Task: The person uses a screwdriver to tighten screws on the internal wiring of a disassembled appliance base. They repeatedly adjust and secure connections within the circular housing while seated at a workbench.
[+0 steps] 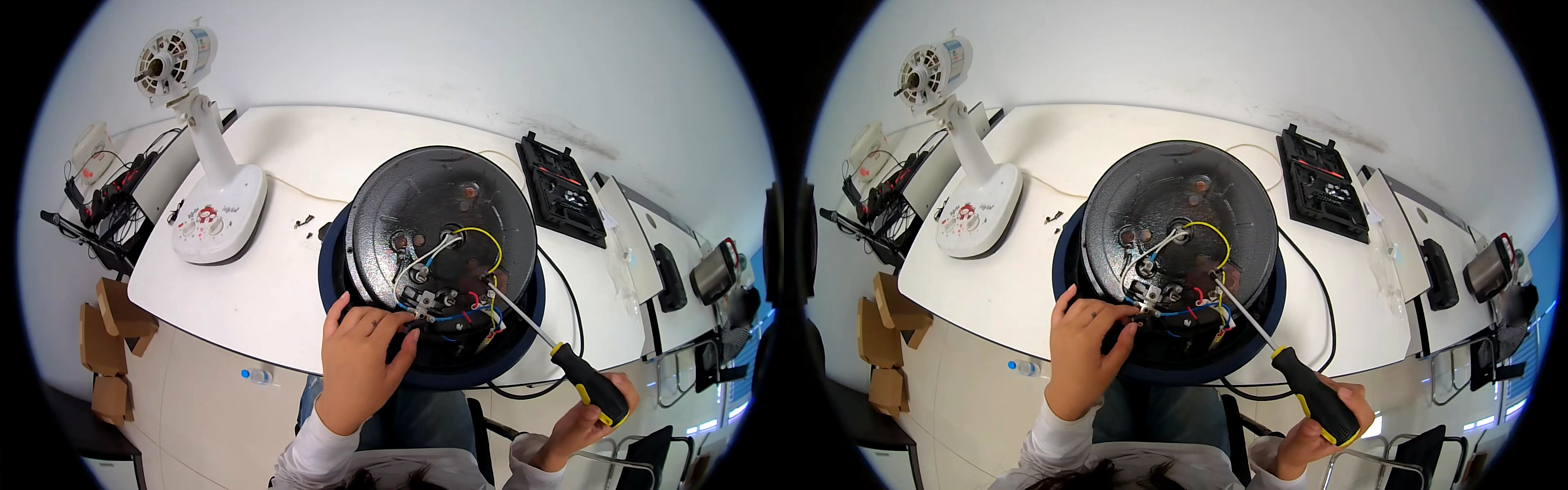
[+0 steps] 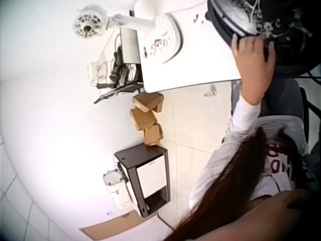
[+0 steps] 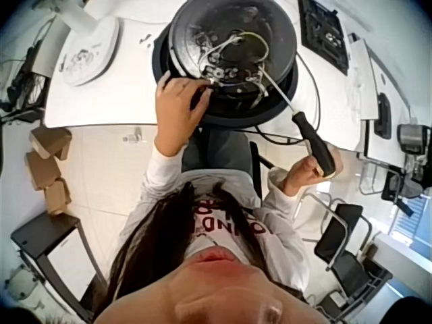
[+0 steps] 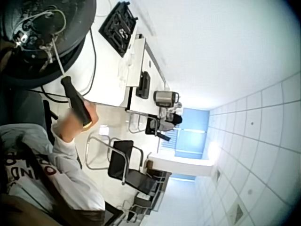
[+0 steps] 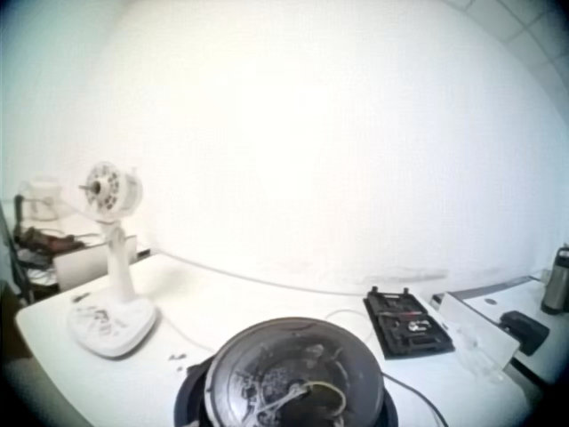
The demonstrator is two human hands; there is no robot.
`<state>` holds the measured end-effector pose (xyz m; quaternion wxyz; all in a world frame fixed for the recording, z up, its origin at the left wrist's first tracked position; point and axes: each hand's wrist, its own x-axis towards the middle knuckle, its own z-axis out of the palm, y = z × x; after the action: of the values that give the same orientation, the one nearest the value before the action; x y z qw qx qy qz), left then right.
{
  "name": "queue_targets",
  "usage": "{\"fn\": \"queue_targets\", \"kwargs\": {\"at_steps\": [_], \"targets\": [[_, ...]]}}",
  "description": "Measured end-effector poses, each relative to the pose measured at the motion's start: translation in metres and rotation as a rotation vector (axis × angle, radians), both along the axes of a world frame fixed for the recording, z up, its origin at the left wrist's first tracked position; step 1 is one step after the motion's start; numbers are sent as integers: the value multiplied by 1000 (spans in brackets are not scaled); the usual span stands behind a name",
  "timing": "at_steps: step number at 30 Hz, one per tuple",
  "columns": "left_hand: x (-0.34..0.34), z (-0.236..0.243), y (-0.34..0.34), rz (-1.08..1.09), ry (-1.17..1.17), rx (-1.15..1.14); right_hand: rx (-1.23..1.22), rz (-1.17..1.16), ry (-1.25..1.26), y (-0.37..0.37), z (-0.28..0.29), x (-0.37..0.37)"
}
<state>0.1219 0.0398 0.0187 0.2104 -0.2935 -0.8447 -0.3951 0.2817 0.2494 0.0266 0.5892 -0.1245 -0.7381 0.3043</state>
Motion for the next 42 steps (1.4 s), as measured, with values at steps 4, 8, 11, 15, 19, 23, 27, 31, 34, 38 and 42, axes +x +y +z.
{"fn": "queue_targets", "kwargs": {"at_steps": [4,8,11,15,19,23,27,31,34,38,42], "targets": [[-1,-1,0,4,23,-8,0,2,15,-1,-1,-2],[-1,-2,0,5,32,-37,-27,10,23,-1,0,-2],[-1,-1,-1,11,43,-44,-34,40,44,-1,-1,-2],[-1,-2,0,12,65,-53,-49,64,85,-2,-2,-3],[-2,-3,0,14,68,-55,-51,106,77,2,-2,-3],[-2,-1,1,6,53,-71,-19,94,92,0,-1,-6],[-2,-2,-1,4,36,-77,83,90,88,0,2,-8],[-2,-9,1,33,62,-38,143,111,73,6,3,-1],[-1,-9,0,30,55,-59,116,-1,53,-5,11,-5],[0,-12,0,48,74,-33,86,-41,96,-13,14,-11],[-1,-12,-1,38,60,-46,49,-45,65,-18,18,-8]]}}
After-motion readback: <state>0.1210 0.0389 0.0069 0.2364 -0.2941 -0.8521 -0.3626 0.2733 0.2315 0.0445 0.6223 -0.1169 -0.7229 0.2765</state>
